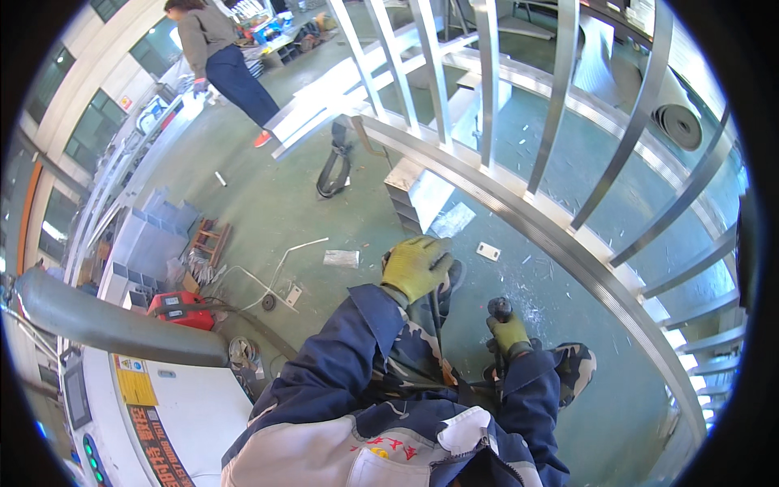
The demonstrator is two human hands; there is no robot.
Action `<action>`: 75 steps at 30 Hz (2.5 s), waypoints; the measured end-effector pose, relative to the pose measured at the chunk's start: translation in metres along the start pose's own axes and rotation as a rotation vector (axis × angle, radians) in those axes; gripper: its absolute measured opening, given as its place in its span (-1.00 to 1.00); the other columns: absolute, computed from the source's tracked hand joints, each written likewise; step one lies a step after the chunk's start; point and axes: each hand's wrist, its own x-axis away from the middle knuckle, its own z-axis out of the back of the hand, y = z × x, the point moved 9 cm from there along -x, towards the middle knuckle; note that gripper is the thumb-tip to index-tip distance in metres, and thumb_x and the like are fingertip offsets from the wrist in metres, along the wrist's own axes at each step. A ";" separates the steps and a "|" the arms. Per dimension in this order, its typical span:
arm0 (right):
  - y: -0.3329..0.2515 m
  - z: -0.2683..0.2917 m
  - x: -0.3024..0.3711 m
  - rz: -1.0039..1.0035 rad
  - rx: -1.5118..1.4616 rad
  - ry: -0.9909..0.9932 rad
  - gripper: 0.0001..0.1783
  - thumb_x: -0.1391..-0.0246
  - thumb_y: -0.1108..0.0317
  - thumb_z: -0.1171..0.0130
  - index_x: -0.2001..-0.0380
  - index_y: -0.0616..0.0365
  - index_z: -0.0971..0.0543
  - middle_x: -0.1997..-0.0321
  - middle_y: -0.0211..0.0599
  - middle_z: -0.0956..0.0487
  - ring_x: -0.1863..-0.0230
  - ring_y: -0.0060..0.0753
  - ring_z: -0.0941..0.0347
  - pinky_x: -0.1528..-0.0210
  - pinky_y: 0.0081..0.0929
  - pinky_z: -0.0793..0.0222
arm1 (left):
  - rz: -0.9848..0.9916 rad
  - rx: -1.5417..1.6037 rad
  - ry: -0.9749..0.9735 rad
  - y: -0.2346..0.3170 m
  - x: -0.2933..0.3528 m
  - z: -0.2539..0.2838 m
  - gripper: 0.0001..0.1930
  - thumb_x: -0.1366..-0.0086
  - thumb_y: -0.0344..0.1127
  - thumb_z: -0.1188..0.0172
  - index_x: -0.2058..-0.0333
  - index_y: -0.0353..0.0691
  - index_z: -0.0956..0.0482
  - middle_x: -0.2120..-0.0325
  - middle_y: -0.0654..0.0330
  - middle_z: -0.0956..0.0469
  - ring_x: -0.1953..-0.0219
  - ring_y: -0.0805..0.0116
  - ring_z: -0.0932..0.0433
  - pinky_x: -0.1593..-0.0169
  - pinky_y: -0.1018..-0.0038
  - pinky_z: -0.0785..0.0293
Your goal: The person welds a curved metal frame using a handheld welding tool, repeatedly positioning the tool along the seam and creating bright sparks. The person adjusts the frame and repositions the tool multiple times to continue welding along different sections.
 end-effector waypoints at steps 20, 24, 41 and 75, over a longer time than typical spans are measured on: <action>0.020 -0.027 -0.086 -0.062 0.404 -0.134 -0.38 -0.32 0.15 -0.34 -0.28 0.38 -0.60 -0.20 -0.01 -0.77 -0.21 -0.08 -0.70 -0.26 -0.21 -0.54 | -0.050 0.176 -1.541 -0.023 0.209 -0.281 -0.45 -0.41 0.14 -0.23 -0.19 -0.05 -0.78 -0.04 -0.05 -0.80 -0.13 -0.16 -0.75 -0.22 -0.01 -0.63; -0.004 -0.060 -0.098 -0.127 0.234 -0.162 -0.32 -0.41 -0.01 -0.35 -0.48 -0.01 -0.51 -0.27 -0.32 -0.72 0.18 -0.34 -0.63 0.20 -0.36 -0.55 | 0.128 0.286 -1.465 -0.065 0.194 -0.285 -0.45 -0.41 0.15 -0.23 -0.19 -0.05 -0.78 -0.04 -0.05 -0.80 -0.13 -0.16 -0.75 -0.22 -0.01 -0.62; -0.132 -0.174 -0.125 -0.253 -0.139 0.042 -0.44 -0.56 0.05 -0.23 -0.53 -0.21 -0.51 -0.43 -0.63 -0.60 -0.03 -0.59 -0.56 0.32 -0.48 -0.49 | 0.152 0.206 -1.504 -0.249 0.133 -0.219 -0.43 -0.41 0.17 -0.22 -0.18 -0.07 -0.78 -0.06 -0.06 -0.79 -0.14 -0.17 -0.74 -0.22 -0.01 -0.62; -0.172 -0.316 -0.238 -0.278 0.341 0.047 -0.21 -0.37 -0.09 -0.37 -0.59 -0.23 -0.46 -0.52 0.07 -0.57 -0.38 -0.12 -0.60 -0.35 0.08 -0.51 | 0.044 0.182 -1.558 -0.440 0.095 -0.124 -0.40 -0.41 0.21 -0.20 -0.17 -0.11 -0.78 -0.10 -0.06 -0.78 -0.17 -0.18 -0.72 -0.23 -0.01 -0.61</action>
